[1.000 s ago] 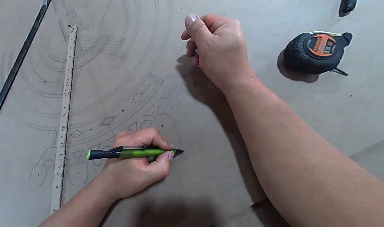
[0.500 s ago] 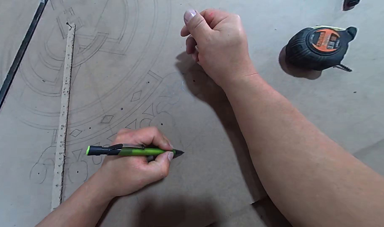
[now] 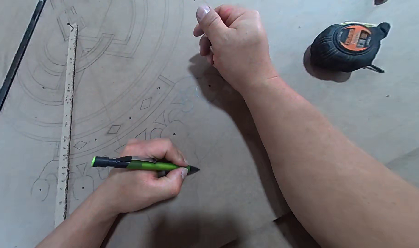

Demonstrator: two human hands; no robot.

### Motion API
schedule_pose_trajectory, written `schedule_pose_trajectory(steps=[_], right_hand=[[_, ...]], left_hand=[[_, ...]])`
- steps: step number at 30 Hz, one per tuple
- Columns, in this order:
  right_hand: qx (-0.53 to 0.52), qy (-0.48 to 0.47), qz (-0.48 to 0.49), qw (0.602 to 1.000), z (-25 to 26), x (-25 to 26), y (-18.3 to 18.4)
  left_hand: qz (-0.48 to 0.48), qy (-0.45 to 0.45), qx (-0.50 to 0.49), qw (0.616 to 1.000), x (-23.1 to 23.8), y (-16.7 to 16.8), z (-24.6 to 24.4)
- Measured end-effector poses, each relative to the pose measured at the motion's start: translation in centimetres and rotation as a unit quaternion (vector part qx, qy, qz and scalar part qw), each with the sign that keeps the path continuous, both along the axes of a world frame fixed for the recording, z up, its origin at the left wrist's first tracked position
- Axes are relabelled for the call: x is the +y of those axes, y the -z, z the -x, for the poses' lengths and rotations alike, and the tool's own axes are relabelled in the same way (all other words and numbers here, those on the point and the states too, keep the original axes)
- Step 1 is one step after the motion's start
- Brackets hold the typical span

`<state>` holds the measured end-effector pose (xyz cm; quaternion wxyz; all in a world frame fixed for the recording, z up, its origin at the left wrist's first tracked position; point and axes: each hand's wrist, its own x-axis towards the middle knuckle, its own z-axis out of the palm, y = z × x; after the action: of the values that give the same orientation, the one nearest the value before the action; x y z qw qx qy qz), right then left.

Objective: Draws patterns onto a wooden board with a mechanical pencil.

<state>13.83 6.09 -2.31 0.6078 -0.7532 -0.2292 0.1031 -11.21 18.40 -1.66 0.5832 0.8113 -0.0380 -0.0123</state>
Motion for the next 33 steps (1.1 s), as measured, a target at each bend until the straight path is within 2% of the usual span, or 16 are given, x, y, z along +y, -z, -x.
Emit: schedule_pose_trajectory(steps=[4,33], right_hand=[[0.003,-0.001,-0.002,1.000,0.01,0.03,0.01],[0.000,-0.001,-0.008,1.000,-0.05,0.08,0.04]], left_hand=[[0.016,0.061,0.023,0.998,0.79,-0.14,-0.30],[0.008,0.027,0.023,0.999,0.52,-0.25,-0.26]])
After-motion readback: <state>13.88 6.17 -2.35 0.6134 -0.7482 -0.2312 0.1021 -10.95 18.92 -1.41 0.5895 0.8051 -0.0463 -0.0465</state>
